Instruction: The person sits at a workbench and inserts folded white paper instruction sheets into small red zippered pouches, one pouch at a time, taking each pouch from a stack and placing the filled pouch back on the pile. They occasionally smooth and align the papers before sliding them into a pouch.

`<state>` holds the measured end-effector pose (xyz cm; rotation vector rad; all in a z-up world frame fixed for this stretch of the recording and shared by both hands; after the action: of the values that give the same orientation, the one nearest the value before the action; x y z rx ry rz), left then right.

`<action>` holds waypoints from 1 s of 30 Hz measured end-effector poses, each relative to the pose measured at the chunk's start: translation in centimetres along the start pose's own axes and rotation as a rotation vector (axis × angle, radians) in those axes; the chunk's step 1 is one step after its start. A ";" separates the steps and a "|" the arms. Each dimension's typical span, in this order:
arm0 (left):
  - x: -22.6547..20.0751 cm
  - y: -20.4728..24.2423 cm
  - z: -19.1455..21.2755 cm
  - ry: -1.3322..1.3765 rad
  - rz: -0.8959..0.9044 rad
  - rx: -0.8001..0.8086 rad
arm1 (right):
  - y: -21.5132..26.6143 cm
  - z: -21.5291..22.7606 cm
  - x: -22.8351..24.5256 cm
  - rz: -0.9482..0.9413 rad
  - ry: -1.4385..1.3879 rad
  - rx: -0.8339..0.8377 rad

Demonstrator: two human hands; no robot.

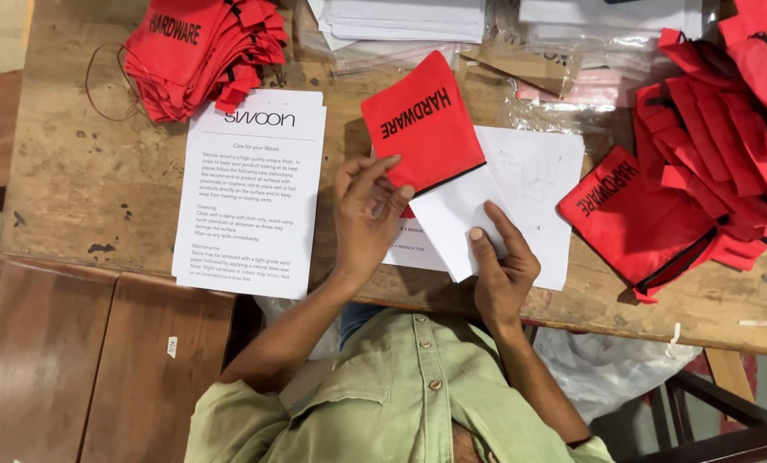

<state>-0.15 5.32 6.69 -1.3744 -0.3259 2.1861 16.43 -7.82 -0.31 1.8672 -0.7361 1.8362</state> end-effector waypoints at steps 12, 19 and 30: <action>-3.6 -1.3 1.2 0.054 0.096 -0.033 | -0.3 0.7 -2.4 -0.013 0.091 -0.034; -4.6 -1.4 -2.2 -0.205 -0.384 0.172 | 0.6 -1.9 3.8 0.389 0.306 0.144; -5.8 -1.2 -0.9 -0.238 -0.446 0.064 | 0.1 -2.7 4.6 0.330 0.306 0.233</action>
<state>2.93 3.04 11.22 -0.9008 -0.5838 1.9603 14.21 -6.59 4.38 1.6091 -0.7829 2.4410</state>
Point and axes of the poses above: each hand's wrist, its own y-axis away from the middle knuckle, its own z-axis out of the back of the hand, x = y × z, the point moved 7 cm from there along -y, towards the middle knuckle, and after that the axes turned 1 degree about y, right-handed, at the moved point
